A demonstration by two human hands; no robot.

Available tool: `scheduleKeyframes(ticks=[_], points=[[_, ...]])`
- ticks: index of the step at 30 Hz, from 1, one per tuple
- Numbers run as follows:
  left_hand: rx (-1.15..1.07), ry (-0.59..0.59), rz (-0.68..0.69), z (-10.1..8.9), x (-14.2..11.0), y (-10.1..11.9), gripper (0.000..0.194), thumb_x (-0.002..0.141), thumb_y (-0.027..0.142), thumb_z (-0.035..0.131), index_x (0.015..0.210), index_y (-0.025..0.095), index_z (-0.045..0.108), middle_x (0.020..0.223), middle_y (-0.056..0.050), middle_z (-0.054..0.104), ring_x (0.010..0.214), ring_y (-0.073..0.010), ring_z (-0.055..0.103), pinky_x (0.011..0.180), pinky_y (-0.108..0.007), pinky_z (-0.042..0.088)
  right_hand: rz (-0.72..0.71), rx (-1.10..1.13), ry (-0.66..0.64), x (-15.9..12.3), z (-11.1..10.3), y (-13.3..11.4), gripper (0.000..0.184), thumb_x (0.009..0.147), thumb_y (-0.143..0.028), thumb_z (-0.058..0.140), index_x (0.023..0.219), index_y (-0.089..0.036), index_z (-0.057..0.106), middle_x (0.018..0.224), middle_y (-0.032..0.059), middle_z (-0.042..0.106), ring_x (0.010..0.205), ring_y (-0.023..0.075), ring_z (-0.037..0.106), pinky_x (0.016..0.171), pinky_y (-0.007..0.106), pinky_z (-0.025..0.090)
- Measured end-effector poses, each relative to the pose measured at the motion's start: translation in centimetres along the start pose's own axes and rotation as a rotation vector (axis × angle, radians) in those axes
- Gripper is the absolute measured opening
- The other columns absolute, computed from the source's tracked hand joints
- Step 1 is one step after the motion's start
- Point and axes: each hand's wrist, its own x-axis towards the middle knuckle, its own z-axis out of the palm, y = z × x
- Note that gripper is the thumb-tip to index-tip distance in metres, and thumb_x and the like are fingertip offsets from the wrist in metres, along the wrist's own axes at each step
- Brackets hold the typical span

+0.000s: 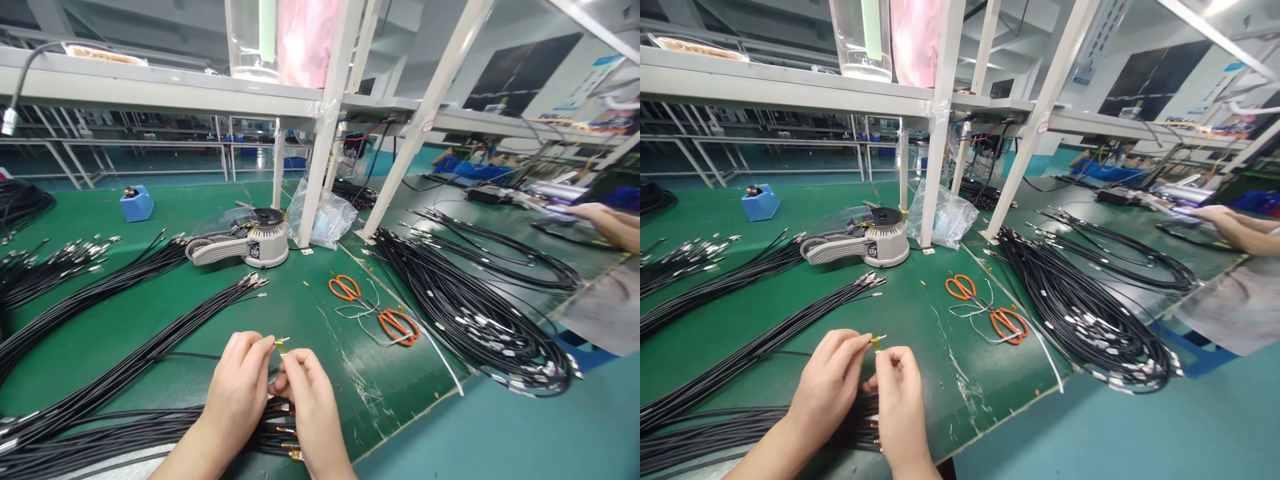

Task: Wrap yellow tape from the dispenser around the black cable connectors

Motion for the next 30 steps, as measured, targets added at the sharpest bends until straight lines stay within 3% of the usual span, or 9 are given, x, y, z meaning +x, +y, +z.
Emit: scheduleKeyframes(ticks=[9,15,19,30], points=[[-0.009,0.018,-0.019,0.0,-0.2,0.0,0.018,0.09,0.014,0.044,0.099,0.019,0.059,0.084,-0.005,0.059,0.076,-0.0172,0.056,0.066,-0.029,0.049,0.031,-0.019,0.008,0.3,0.5,-1.5,0.028,0.074,-0.043,0.067,0.07,-0.017,0.057,0.054,-0.0057,0.053,0.052,0.0121,0.055,0.055,0.023,0.045],[-0.261,-0.12,-0.269,-1.2,0.7,0.4,0.014,0.088,0.017,0.048,0.081,0.02,0.06,0.074,-0.002,0.062,0.07,-0.0152,0.059,0.064,-0.027,0.049,-0.02,-0.057,0.034,-0.1,0.3,-1.0,0.026,0.074,-0.041,0.068,0.075,-0.015,0.065,0.067,0.0011,0.064,0.066,0.0169,0.062,0.063,0.026,0.048],[-0.351,-0.23,-0.405,-2.0,1.2,0.5,0.019,0.087,0.022,0.049,0.073,0.021,0.061,0.07,0.001,0.062,0.066,-0.0137,0.059,0.061,-0.025,0.047,-0.069,-0.105,0.043,0.1,0.4,-0.9,0.025,0.075,-0.04,0.067,0.074,-0.015,0.066,0.066,0.0021,0.065,0.064,0.0161,0.06,0.062,0.026,0.049],[-0.397,-0.259,-0.591,-2.1,1.5,0.7,0.026,0.084,0.036,0.05,0.067,0.021,0.062,0.058,0.003,0.056,0.051,-0.0127,0.049,0.05,-0.023,0.038,-0.119,-0.151,0.003,0.2,0.4,-0.7,0.019,0.08,-0.034,0.061,0.073,-0.016,0.062,0.063,-0.0012,0.059,0.063,0.0146,0.057,0.06,0.024,0.046]])
